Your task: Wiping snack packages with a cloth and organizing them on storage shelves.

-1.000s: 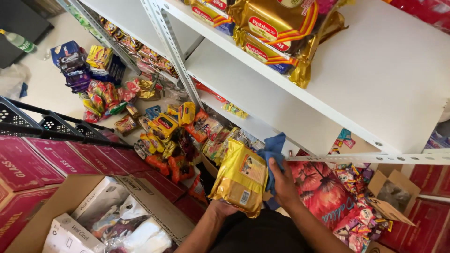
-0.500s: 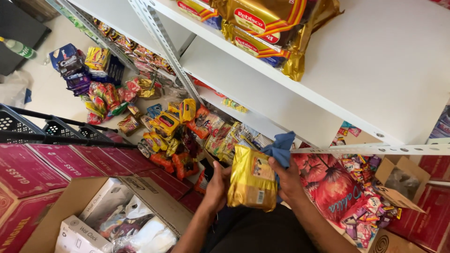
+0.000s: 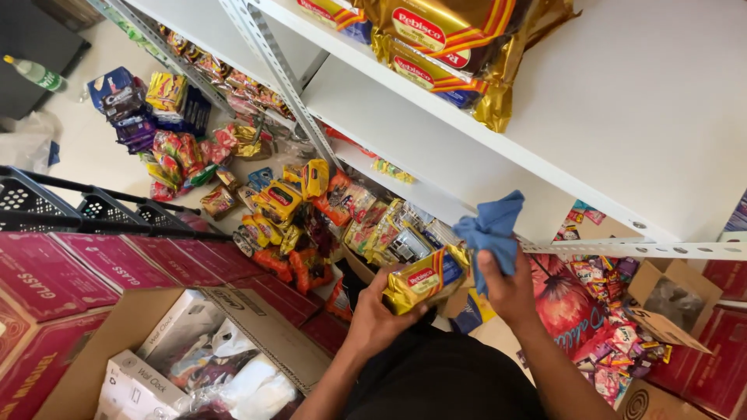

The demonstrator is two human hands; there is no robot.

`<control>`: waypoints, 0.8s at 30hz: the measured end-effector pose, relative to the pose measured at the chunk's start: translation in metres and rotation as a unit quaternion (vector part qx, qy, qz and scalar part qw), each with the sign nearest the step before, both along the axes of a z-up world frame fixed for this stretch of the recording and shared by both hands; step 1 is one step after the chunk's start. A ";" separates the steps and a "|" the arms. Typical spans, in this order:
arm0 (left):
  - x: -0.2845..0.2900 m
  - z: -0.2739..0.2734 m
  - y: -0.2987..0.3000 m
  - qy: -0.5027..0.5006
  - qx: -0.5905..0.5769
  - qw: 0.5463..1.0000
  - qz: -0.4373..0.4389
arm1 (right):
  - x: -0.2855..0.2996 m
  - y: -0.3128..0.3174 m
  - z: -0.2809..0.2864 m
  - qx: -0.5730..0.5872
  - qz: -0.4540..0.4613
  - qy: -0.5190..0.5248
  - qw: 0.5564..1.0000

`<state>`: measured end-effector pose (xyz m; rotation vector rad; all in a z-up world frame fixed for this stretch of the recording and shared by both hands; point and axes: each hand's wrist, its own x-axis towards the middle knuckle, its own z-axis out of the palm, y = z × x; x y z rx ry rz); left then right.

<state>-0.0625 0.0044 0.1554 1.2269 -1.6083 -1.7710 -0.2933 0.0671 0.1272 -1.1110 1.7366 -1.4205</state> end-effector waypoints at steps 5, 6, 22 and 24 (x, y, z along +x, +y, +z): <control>-0.001 -0.008 -0.005 -0.072 -0.108 0.991 -0.017 | 0.042 -0.005 0.045 -0.044 0.141 0.102 0.984; -0.001 -0.011 -0.007 -0.067 -0.149 0.986 -0.027 | 0.058 -0.012 0.071 -0.028 0.223 0.145 0.963; 0.002 -0.024 0.001 0.050 -0.159 0.986 -0.014 | 0.045 -0.013 0.032 -0.057 0.252 0.230 0.938; -0.003 -0.008 0.000 -0.017 -0.036 0.999 -0.007 | 0.019 -0.018 0.016 0.012 0.187 0.163 0.969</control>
